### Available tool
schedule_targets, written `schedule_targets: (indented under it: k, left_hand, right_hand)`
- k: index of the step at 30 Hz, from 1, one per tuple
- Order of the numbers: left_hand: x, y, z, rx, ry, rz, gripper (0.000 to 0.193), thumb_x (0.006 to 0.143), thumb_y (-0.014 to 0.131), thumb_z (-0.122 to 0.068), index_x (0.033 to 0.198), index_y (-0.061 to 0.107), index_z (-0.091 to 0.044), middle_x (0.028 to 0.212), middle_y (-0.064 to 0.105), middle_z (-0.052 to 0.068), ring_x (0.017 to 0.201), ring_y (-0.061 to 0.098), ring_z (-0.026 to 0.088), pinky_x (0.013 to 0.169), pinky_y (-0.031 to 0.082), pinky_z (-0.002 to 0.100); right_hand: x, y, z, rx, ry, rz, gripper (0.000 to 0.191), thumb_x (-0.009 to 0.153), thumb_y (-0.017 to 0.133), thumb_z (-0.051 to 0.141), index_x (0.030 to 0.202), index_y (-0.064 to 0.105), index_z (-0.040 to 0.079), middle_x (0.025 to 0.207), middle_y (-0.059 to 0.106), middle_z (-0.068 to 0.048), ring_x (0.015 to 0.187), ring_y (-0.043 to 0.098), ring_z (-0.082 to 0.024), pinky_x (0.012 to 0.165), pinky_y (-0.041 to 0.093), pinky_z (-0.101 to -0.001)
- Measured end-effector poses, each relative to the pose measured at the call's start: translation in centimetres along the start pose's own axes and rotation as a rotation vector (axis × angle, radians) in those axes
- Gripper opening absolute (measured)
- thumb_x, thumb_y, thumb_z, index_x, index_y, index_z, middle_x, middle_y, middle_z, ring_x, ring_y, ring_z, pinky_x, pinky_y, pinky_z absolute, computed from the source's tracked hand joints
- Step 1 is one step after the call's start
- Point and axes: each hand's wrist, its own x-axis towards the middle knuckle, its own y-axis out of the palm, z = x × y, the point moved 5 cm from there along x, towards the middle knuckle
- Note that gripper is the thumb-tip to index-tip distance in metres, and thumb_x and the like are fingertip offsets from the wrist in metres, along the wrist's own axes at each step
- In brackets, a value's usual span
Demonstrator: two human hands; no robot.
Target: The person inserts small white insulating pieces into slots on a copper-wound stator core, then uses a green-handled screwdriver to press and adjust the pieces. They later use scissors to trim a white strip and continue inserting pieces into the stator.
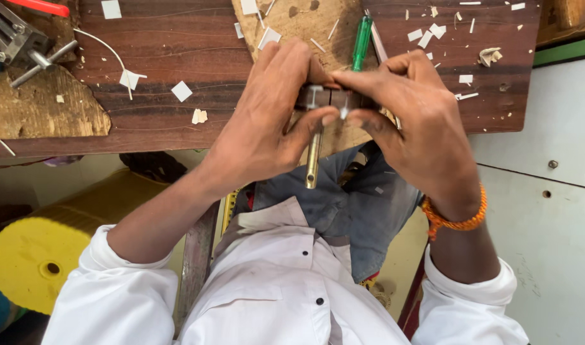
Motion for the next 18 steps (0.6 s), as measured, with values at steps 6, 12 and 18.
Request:
schedule_targets:
  k: [6,12,18]
  left_hand:
    - [0.4,0.4,-1.9,0.042,-0.017,-0.045,0.028,0.104,0.072,-0.016,0.12,0.054,-0.002,0.109,0.054,0.013,0.102,0.048,0.033,0.094,0.041,0.044]
    - [-0.9,0.1,-1.7,0.04,0.023,-0.116,0.027,0.106,0.07,-0.02,0.124,0.059,-0.003,0.116,0.061,0.012,0.11,0.055,0.03,0.099,0.045,0.043]
    - [-1.8,0.0,-1.1,-0.02,0.004,-0.235,0.03,0.1,0.075,-0.023,0.12,0.065,-0.003,0.113,0.067,0.011,0.107,0.063,0.028,0.091,0.051,0.039]
  right_hand:
    - [-1.6,0.2,0.7,0.027,0.008,-0.099,0.04,0.105,0.07,0.027,0.139,0.067,0.006,0.119,0.074,-0.012,0.109,0.062,-0.03,0.095,0.054,-0.0413]
    - [-2.9,1.7,1.1,0.131,0.088,-0.271,0.044,0.104,0.072,0.039,0.136,0.069,0.009,0.131,0.074,-0.009,0.12,0.065,-0.026,0.101,0.056,-0.0368]
    - [-3.1,2.7,2.6,0.086,0.13,-0.392,0.043,0.102,0.074,0.038,0.133,0.071,0.007,0.132,0.074,-0.008,0.121,0.063,-0.028,0.108,0.052,-0.0388]
